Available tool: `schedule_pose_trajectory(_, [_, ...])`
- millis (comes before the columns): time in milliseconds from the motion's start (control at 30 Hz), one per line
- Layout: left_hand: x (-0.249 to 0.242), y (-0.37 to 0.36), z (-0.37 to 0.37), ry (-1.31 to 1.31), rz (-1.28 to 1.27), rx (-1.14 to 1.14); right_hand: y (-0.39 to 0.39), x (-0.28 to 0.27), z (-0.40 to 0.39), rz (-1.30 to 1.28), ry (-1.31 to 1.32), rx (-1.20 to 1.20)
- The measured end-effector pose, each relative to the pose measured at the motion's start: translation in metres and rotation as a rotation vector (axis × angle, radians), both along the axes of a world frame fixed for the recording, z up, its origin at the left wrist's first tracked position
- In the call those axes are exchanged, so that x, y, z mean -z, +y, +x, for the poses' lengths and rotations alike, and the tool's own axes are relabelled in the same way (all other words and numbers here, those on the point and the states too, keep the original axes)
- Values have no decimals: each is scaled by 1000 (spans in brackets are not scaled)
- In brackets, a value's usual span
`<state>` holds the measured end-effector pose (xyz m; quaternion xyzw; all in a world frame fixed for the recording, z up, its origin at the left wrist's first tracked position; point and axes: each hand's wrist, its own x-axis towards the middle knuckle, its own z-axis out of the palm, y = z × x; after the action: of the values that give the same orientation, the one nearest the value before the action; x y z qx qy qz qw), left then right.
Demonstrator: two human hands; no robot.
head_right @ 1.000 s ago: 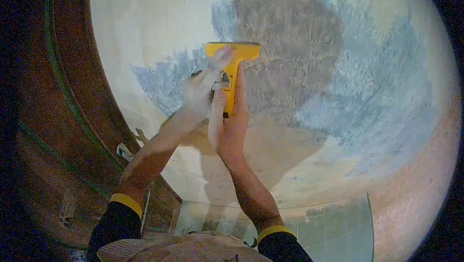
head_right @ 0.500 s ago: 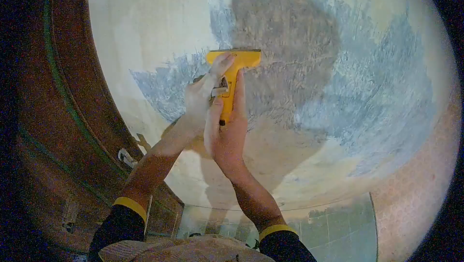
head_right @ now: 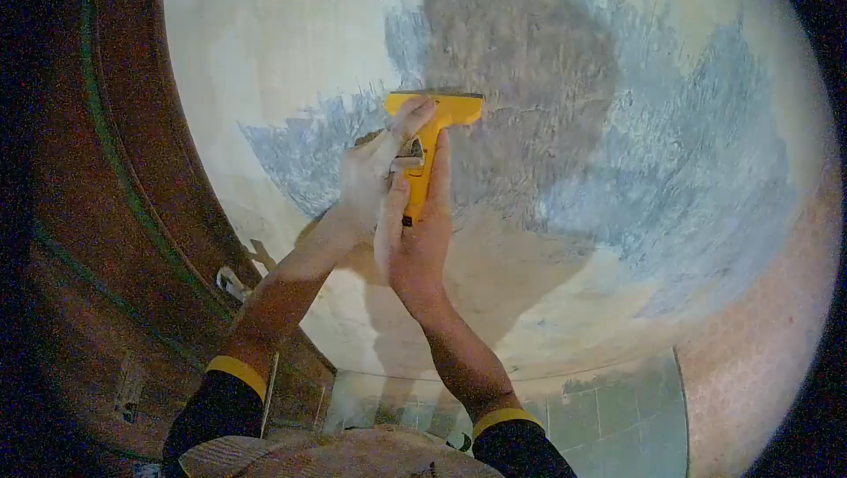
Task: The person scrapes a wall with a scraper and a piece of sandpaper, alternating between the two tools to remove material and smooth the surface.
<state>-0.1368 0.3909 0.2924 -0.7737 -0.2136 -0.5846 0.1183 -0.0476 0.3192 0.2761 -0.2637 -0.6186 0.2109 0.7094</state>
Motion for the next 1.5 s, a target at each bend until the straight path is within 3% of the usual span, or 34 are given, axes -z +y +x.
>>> schedule_pose_trajectory(600, [-17,5,3,-63,63,-54,3,-24,10,-4,-85,-4])
schedule_pose_trajectory(700, [-12,-4,0,-32,24,-35,8,-3,5,111,-56,60])
schedule_pose_trajectory(900, [-25,5,-2,-93,-3,14,7,-24,1,87,-96,108])
schedule_pose_trajectory(967, [-21,-11,-4,-51,-191,122,4,-18,-1,35,-50,50])
schedule_pose_trajectory(1067, [-34,-5,-8,-19,-171,-14,13,-27,-1,42,-28,-4])
schedule_pose_trajectory(1133, [-36,-7,-5,-55,-155,39,17,-28,-1,87,-44,3])
schedule_pose_trajectory(1233, [-23,-9,-5,-49,-112,61,13,-14,-2,192,-130,209])
schedule_pose_trajectory(1433, [-45,-1,-4,-134,-88,168,16,-40,-2,0,29,-103])
schedule_pose_trajectory(1500, [-38,-3,-3,-180,-141,228,17,-25,-2,244,-189,289])
